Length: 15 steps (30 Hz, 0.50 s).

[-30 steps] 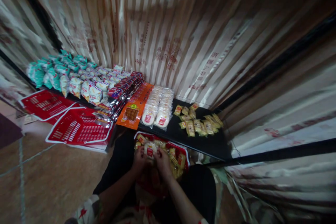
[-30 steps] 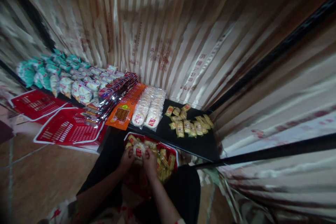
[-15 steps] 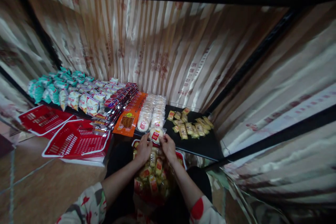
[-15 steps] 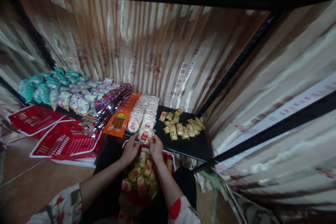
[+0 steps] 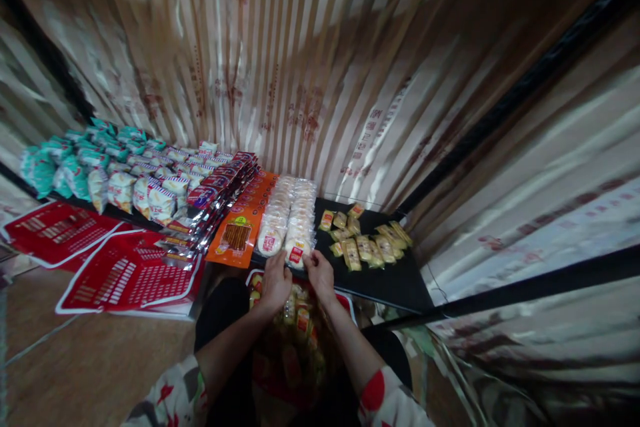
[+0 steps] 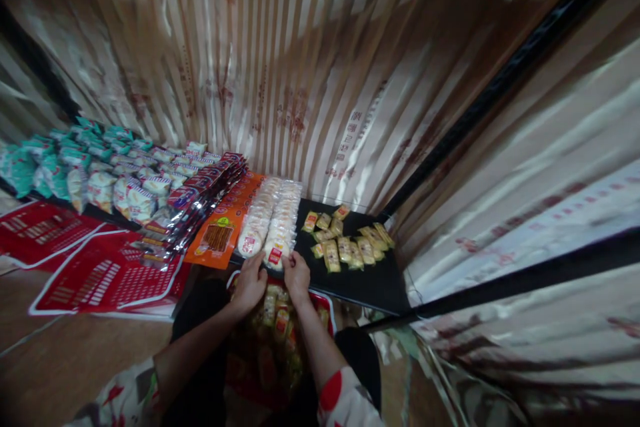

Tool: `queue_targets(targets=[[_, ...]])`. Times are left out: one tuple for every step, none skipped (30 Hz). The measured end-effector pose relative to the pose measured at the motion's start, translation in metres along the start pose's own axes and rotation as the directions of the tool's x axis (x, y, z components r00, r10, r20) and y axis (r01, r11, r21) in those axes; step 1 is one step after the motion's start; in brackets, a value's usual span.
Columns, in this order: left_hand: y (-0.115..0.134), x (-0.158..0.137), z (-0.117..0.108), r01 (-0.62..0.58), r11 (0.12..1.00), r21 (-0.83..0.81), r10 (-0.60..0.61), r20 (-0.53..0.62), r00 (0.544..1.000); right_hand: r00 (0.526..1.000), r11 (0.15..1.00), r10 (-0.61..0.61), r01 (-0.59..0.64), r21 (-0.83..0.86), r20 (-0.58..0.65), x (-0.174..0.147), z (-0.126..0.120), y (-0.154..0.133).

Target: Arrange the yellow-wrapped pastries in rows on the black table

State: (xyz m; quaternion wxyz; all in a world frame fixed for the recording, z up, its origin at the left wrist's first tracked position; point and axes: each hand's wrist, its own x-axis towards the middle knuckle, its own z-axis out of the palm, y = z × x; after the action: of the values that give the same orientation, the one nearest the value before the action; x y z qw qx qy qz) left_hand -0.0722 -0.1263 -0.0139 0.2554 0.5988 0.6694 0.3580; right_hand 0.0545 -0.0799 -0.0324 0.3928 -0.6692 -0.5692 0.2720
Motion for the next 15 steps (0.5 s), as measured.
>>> queue_targets(targets=[[0.0,0.0,0.001,-0.015,0.999,0.029,0.015,0.002,1.0,1.0,1.0,0.008,-0.007,0.01,-0.007,0.0,0.001,0.0],[0.0,0.0,0.002,-0.03,0.998,0.052,0.03,0.0,1.0,1.0,1.0,0.014,-0.014,0.023,-0.014,0.0,0.002,0.0],[-0.001,0.0,0.004,-0.038,0.997,0.066,0.039,-0.005,0.999,1.0,0.999,0.018,-0.017,0.038,-0.021,0.0,0.003,0.0],[-0.002,-0.001,0.006,-0.042,0.997,0.072,0.043,-0.011,0.999,1.0,0.999,0.019,-0.017,0.05,-0.025,-0.001,0.003,0.0],[-0.004,-0.001,0.008,-0.043,0.996,0.073,0.044,-0.019,0.999,0.999,0.998,0.014,-0.013,0.056,-0.029,-0.002,0.004,0.0],[-0.005,-0.001,0.01,-0.042,0.997,0.072,0.044,-0.024,0.999,0.999,0.999,0.004,-0.002,0.054,-0.033,-0.002,0.004,0.0],[-0.007,-0.001,0.012,-0.042,0.997,0.07,0.044,-0.027,0.999,0.999,0.999,-0.012,0.014,0.043,-0.039,-0.003,0.005,0.0],[-0.008,-0.002,0.014,-0.045,0.997,0.069,0.047,-0.026,0.999,0.998,0.999,-0.031,0.032,0.023,-0.048,-0.003,0.005,0.0],[-0.01,-0.002,0.016,-0.047,0.996,0.071,0.049,-0.023,0.999,0.997,0.999,-0.048,0.048,-0.002,-0.059,-0.004,0.006,0.0],[-0.011,-0.002,0.017,-0.052,0.996,0.072,0.053,-0.019,0.998,0.996,0.998,-0.063,0.062,-0.028,-0.07,-0.004,0.006,0.0],[-0.012,-0.002,0.018,-0.059,0.996,0.073,0.06,-0.012,0.998,0.994,0.996,-0.074,0.07,-0.052,-0.081,-0.004,0.007,0.0],[-0.012,-0.003,0.018,-0.07,0.995,0.073,0.071,-0.005,0.997,0.993,0.995,-0.08,0.074,-0.072,-0.087,-0.004,0.007,0.0],[-0.012,-0.004,0.017,-0.084,0.994,0.076,0.084,-0.003,0.996,0.993,0.994,-0.083,0.076,-0.082,-0.09,-0.004,0.007,0.0],[-0.011,-0.005,0.016,-0.097,0.992,0.084,0.098,-0.008,0.995,0.992,0.994,-0.084,0.077,-0.08,-0.09,-0.004,0.008,0.0],[-0.01,-0.006,0.014,-0.107,0.989,0.097,0.11,-0.026,0.994,0.992,0.995,-0.084,0.078,-0.069,-0.095,-0.004,0.008,-0.001]])
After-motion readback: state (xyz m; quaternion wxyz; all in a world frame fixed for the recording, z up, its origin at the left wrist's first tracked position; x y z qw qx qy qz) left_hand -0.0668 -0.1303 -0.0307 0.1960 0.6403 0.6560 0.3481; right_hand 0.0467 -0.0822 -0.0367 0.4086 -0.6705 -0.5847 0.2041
